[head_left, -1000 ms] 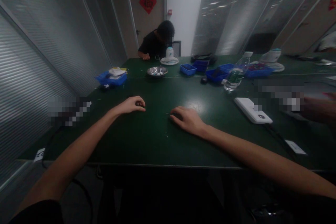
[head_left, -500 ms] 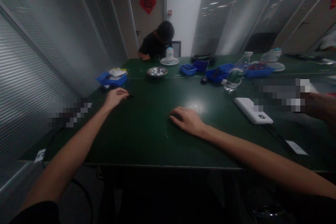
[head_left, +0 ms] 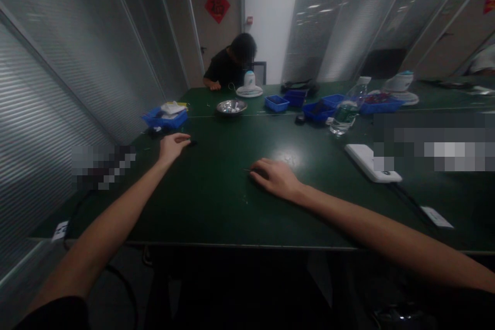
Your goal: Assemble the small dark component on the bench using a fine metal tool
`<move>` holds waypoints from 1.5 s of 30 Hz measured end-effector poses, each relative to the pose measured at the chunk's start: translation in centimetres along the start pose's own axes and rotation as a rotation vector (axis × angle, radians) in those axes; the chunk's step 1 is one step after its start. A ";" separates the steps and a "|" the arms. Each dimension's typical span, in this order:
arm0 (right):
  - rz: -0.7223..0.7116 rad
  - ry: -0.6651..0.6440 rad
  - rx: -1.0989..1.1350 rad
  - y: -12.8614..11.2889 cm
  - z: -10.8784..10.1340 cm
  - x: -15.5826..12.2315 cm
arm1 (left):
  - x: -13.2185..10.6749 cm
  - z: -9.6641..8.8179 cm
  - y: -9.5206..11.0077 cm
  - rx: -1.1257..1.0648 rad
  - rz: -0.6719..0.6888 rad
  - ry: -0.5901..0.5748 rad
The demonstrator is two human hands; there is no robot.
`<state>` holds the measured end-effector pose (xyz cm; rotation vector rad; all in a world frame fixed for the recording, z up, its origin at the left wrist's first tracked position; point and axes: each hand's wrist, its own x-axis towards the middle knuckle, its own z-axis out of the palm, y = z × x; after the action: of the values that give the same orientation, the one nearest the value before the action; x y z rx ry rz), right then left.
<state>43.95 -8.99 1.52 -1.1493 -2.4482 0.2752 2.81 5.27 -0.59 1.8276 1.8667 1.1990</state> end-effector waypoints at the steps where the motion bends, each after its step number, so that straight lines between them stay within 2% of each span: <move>1: 0.000 0.002 -0.002 0.0 0.0 0.0 | -0.2 0.2 0.2 0.033 0.011 0.007; 5: 0.001 -0.002 -0.007 0.0 0.1 0.0 | -0.8 0.7 1.2 0.096 0.057 0.002; 12: 0.002 -0.011 -0.003 -0.2 -0.2 0.0 | -1.2 0.6 2.0 0.104 0.049 -0.004; 21: 0.000 -0.012 0.011 -0.1 -0.2 0.0 | -0.4 1.1 0.6 0.088 0.078 -0.018; 31: -0.003 -0.013 0.006 -0.1 -0.2 0.0 | 1.5 -1.9 -2.7 0.147 0.017 0.037; 39: -0.003 -0.006 0.018 0.1 0.0 0.0 | 1.0 -1.4 -1.5 0.097 0.025 0.027; 45: 0.001 -0.021 0.022 0.0 -0.2 0.0 | 1.0 -1.2 -1.4 0.069 0.003 0.088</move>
<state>44.05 -8.98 1.66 -1.1435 -2.4568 0.3157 0.81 5.95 -0.44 1.8416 1.9771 1.2499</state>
